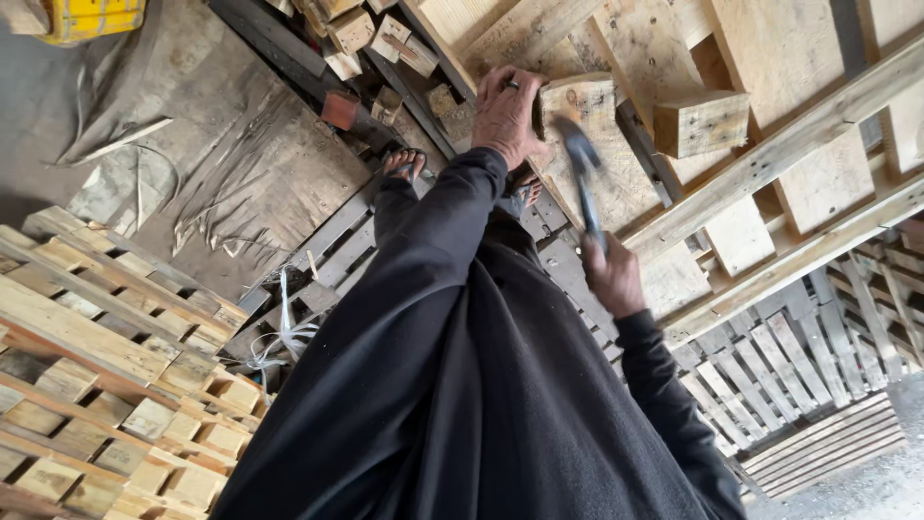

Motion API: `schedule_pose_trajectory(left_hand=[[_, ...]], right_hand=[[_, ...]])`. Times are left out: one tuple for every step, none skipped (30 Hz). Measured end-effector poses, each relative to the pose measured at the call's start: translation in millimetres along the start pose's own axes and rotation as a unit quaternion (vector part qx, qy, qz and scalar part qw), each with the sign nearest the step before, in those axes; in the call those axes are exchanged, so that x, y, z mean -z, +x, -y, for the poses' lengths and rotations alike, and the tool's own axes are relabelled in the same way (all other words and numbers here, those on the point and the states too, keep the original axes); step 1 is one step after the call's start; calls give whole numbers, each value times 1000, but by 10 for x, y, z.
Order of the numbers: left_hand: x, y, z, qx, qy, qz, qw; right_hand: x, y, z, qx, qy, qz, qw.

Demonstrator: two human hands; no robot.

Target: The person assembles wooden pallets by placing small wooden blocks onto a pallet frame and securing them with nails using a hammer. The person repeatedly positions blocks, hammers nails, and adjusts the pieces to complete the assembly.

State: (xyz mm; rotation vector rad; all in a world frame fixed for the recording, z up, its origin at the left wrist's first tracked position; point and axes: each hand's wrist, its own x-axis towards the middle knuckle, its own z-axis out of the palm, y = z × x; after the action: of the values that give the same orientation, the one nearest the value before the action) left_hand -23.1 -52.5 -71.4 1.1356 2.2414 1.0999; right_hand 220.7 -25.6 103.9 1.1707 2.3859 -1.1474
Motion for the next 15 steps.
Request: schedule_pose_trajectory(left_hand=[[-2, 3, -12, -4, -4, 1, 1000], [4, -16, -18, 8, 3, 15, 1000], [-2, -3, -36, 19, 18, 17, 1000], [10, -11, -34, 27, 40, 32, 998], [-4, 6, -57, 34, 38, 32, 998], [1, 13, -60, 39, 29, 23, 999], [-16, 38, -79, 47, 31, 4, 998], [-9, 56, -75, 49, 35, 13, 998], [-28, 70, -93, 56, 31, 23, 998], [-26, 80, -93, 60, 27, 38, 997], [-25, 83, -108, 46, 27, 24, 998], [-20, 85, -110, 32, 30, 8, 999], [-25, 75, -106, 18, 33, -8, 999], [-25, 66, -107, 15, 29, -14, 999], [-10, 49, -110, 10, 25, -17, 999]], right_hand=[[20, 10, -22, -37, 68, -13, 997], [65, -40, -20, -75, 132, -23, 988], [155, -66, -3, -98, 195, -32, 975], [216, -114, 55, -65, 261, -59, 961], [346, -223, 110, -49, 314, -98, 943], [439, -294, 179, 72, 259, -146, 952], [507, -302, 235, 204, 205, -180, 940], [512, -301, 297, 266, 282, -179, 904], [526, -276, 326, 322, 351, -172, 863], [478, -245, 349, 371, 416, -169, 813], [426, -181, 337, 394, 403, -175, 807], [338, -134, 311, 379, 355, -175, 836], [250, -84, 259, 329, 294, -165, 882], [153, -64, 197, 178, 221, -118, 952], [70, -78, 125, 13, 131, -51, 990]])
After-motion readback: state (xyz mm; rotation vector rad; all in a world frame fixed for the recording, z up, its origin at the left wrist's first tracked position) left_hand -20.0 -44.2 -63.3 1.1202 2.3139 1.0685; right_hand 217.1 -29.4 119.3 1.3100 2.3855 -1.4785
